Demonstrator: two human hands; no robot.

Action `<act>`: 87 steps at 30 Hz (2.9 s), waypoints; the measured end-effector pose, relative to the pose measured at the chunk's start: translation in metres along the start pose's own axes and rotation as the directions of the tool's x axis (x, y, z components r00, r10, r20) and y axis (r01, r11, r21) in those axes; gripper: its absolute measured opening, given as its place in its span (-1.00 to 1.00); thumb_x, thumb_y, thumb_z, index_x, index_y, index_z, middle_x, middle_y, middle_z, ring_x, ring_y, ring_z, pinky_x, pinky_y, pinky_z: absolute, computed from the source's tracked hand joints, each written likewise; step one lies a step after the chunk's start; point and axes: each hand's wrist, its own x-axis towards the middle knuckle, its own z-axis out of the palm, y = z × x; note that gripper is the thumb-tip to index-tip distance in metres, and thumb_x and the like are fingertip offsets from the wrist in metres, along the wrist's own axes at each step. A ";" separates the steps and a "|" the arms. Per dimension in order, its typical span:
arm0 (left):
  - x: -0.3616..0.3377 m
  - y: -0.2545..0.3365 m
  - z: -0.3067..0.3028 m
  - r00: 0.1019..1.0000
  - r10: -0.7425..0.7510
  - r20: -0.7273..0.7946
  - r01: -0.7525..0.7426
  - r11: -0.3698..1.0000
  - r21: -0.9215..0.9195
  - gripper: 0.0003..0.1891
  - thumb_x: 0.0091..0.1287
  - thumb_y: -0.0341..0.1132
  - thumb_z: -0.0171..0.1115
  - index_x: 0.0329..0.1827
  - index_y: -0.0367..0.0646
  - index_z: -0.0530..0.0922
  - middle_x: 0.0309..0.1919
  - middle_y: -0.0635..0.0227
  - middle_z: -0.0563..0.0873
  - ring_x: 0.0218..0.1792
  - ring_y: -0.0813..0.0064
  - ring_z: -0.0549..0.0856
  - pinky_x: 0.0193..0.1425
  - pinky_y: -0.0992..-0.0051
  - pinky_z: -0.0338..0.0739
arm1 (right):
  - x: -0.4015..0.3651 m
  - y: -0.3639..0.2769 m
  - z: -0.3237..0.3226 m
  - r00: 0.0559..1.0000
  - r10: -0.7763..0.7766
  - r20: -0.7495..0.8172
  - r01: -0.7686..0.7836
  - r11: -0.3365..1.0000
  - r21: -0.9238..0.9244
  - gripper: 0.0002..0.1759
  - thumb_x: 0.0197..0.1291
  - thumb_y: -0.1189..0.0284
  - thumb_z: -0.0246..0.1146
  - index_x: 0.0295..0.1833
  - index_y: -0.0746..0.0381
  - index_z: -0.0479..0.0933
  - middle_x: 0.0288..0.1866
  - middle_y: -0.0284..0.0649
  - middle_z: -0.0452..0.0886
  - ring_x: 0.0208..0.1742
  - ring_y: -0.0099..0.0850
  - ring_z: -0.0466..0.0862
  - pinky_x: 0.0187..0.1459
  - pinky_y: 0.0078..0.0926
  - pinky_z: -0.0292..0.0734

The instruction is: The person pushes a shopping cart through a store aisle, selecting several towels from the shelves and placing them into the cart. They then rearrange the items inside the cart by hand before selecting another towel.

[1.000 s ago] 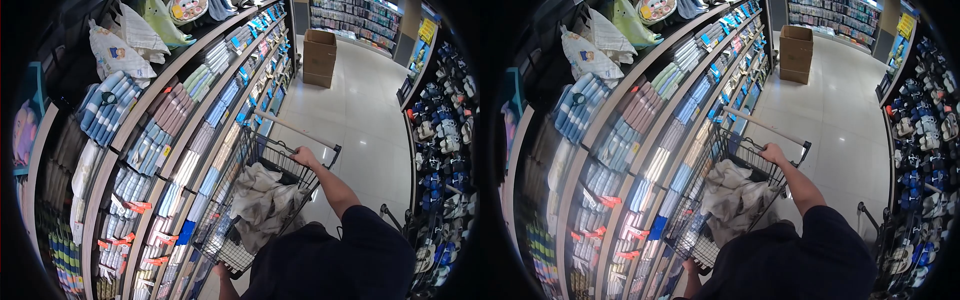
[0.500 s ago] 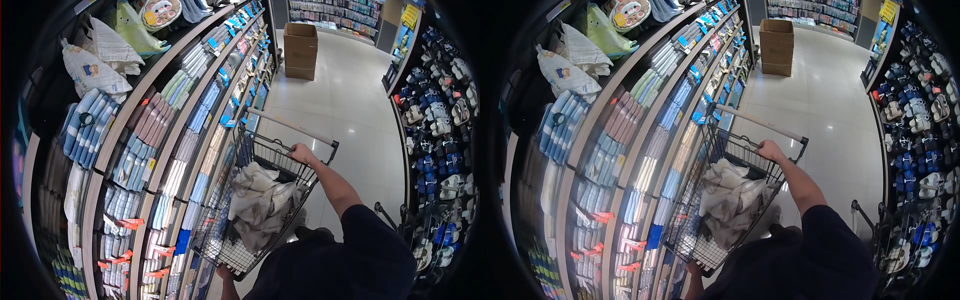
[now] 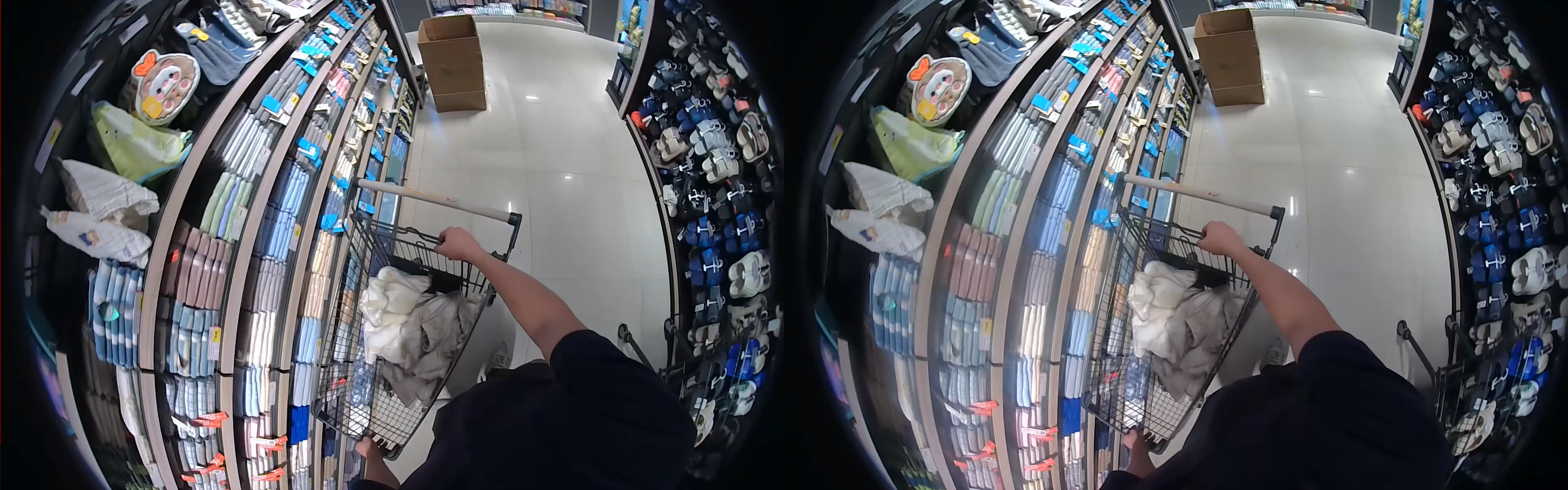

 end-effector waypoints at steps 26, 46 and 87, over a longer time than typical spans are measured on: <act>-0.050 0.104 0.228 0.997 -0.041 0.070 0.055 0.975 -0.214 -0.58 0.30 -0.45 0.04 0.25 -0.15 0.45 -0.18 0.13 0.59 -0.40 0.17 0.70 -0.50 0.20 0.62 | 0.223 0.064 -0.135 0.986 0.113 0.123 -0.131 0.980 0.150 -0.52 0.10 0.16 0.32 -0.21 0.46 0.66 -0.46 -0.01 0.72 -0.45 -0.32 0.76 -0.23 -0.38 0.67; -0.143 0.226 0.430 0.916 0.177 -0.361 -0.102 0.970 0.219 -0.16 0.01 -0.40 0.39 0.45 -0.25 0.27 0.22 -0.21 0.53 0.17 -0.23 0.59 0.24 0.08 0.56 | 0.431 0.147 -0.207 0.964 -0.203 0.171 0.204 0.979 0.009 -0.61 0.09 0.32 0.38 -0.07 0.41 0.60 -0.42 -0.04 0.72 -0.46 -0.31 0.74 -0.25 -0.37 0.63; -0.078 0.760 0.602 0.211 0.978 -0.004 -0.665 0.146 0.732 -0.40 0.31 0.14 0.30 0.17 -0.22 0.60 0.04 0.02 0.69 0.02 -0.04 0.68 0.12 0.14 0.57 | 0.614 0.154 -0.276 0.823 -0.568 -0.002 0.490 0.713 -0.501 -0.39 0.17 0.43 0.33 0.33 0.38 0.38 0.32 0.17 0.43 0.31 0.11 0.45 0.31 -0.07 0.39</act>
